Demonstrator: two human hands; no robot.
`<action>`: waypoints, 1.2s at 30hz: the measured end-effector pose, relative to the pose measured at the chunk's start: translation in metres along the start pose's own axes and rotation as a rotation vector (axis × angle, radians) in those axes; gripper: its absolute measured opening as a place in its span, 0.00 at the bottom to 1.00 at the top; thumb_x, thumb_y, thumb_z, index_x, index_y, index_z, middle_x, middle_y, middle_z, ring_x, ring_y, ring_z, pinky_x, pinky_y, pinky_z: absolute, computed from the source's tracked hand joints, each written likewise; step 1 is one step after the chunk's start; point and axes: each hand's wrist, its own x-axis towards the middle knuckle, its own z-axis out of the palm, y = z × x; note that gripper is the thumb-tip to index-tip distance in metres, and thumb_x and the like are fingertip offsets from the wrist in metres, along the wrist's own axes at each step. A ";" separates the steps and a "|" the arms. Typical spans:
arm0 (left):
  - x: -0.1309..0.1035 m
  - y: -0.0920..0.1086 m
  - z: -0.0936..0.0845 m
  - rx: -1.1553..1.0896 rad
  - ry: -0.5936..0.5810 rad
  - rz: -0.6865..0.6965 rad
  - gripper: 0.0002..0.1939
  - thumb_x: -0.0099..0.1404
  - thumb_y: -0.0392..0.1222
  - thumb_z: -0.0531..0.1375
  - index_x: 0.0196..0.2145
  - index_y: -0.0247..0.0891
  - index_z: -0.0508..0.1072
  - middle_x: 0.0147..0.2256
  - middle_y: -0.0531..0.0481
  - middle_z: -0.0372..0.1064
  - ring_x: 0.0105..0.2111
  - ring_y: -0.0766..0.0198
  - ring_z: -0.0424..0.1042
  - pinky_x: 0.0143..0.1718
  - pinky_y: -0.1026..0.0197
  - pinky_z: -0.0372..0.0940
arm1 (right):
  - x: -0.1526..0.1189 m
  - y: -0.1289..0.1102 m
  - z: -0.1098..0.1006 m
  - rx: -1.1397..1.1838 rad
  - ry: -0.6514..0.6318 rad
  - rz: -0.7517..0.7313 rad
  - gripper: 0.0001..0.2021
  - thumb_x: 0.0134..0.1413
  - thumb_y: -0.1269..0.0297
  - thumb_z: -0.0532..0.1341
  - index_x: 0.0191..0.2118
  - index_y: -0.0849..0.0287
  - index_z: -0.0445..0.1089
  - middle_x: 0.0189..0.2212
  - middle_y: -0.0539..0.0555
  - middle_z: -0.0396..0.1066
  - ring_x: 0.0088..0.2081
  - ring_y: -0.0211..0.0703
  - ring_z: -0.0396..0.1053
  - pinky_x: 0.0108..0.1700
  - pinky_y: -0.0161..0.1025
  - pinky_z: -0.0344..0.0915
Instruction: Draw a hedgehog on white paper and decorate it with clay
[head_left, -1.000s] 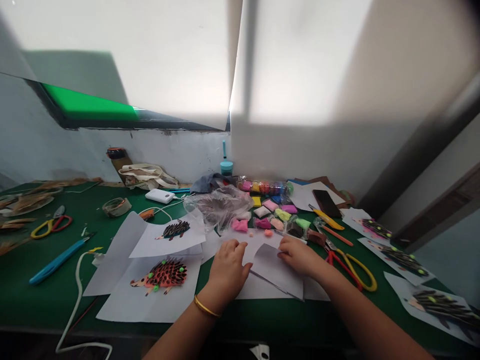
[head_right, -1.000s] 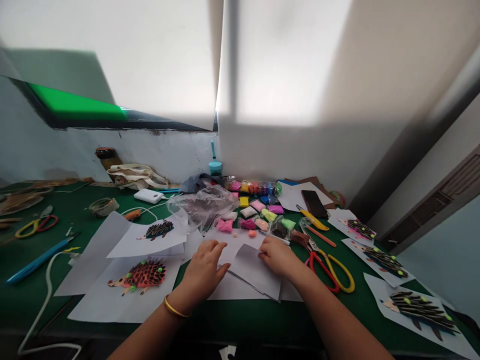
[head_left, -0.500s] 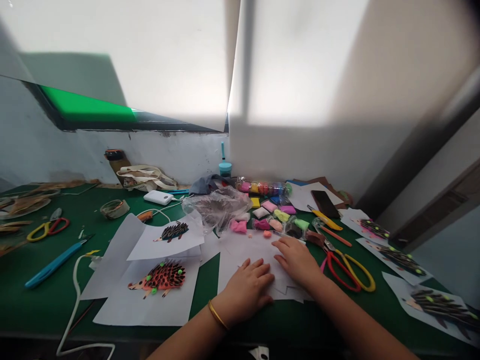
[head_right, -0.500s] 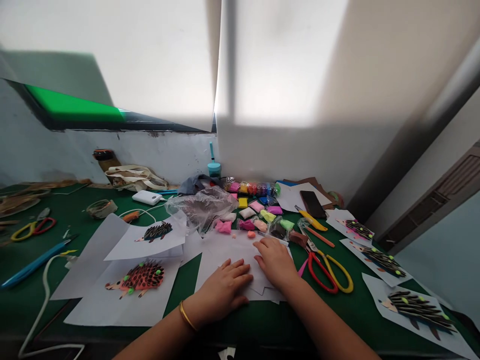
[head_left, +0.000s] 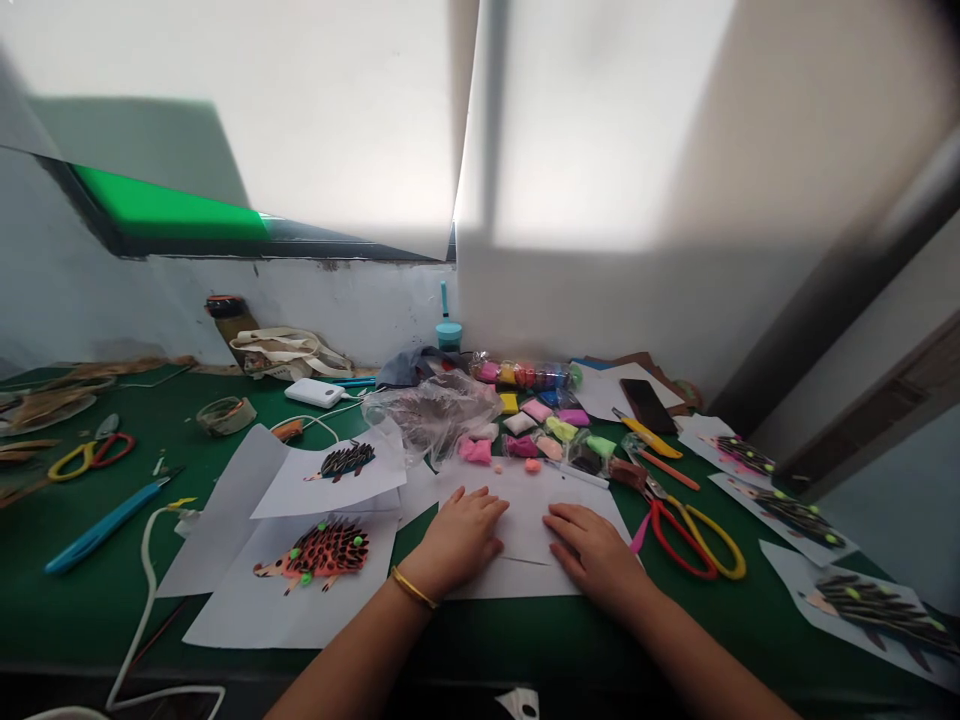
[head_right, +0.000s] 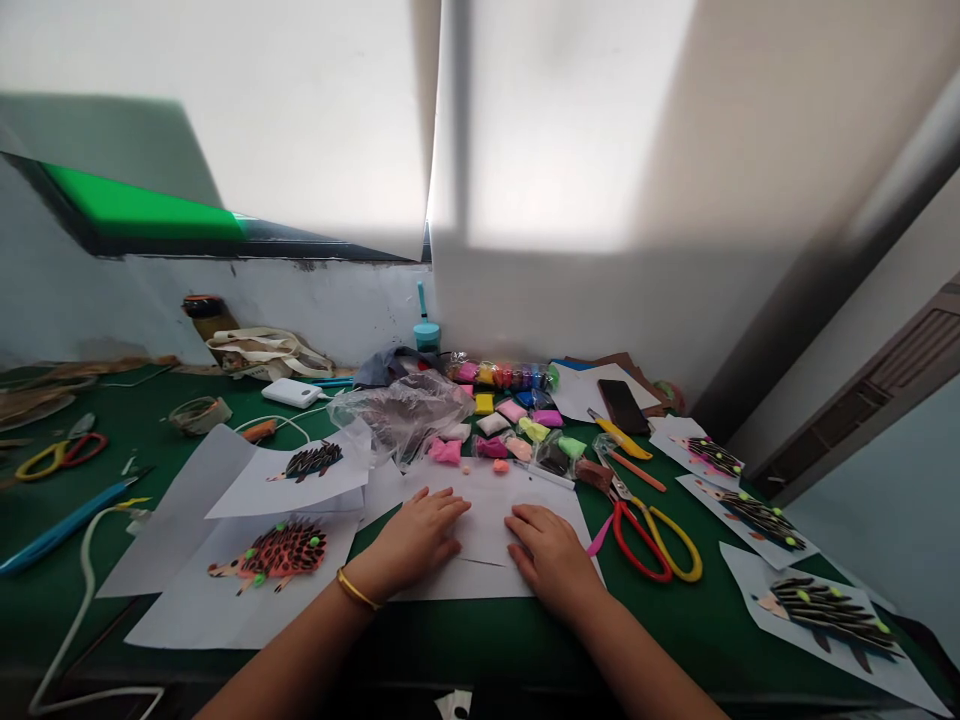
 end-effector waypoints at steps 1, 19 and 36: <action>-0.001 0.000 0.000 0.004 -0.003 0.007 0.26 0.61 0.39 0.62 0.57 0.44 0.67 0.56 0.43 0.67 0.60 0.47 0.60 0.62 0.41 0.49 | 0.000 0.000 0.000 0.000 0.007 0.007 0.18 0.60 0.61 0.55 0.55 0.54 0.71 0.56 0.58 0.68 0.57 0.54 0.64 0.58 0.52 0.62; -0.006 0.006 0.015 -0.023 0.118 0.122 0.29 0.53 0.54 0.70 0.51 0.46 0.71 0.53 0.45 0.68 0.51 0.49 0.67 0.61 0.40 0.52 | -0.003 -0.003 0.003 -0.064 0.037 0.060 0.20 0.61 0.55 0.56 0.55 0.54 0.70 0.58 0.58 0.67 0.58 0.56 0.63 0.59 0.54 0.59; -0.005 0.011 0.010 -0.057 0.005 0.188 0.21 0.63 0.35 0.57 0.53 0.46 0.70 0.58 0.47 0.64 0.62 0.52 0.58 0.64 0.41 0.48 | 0.041 0.061 -0.038 -0.541 -0.043 0.357 0.08 0.59 0.67 0.57 0.38 0.59 0.74 0.40 0.61 0.72 0.45 0.54 0.67 0.42 0.44 0.56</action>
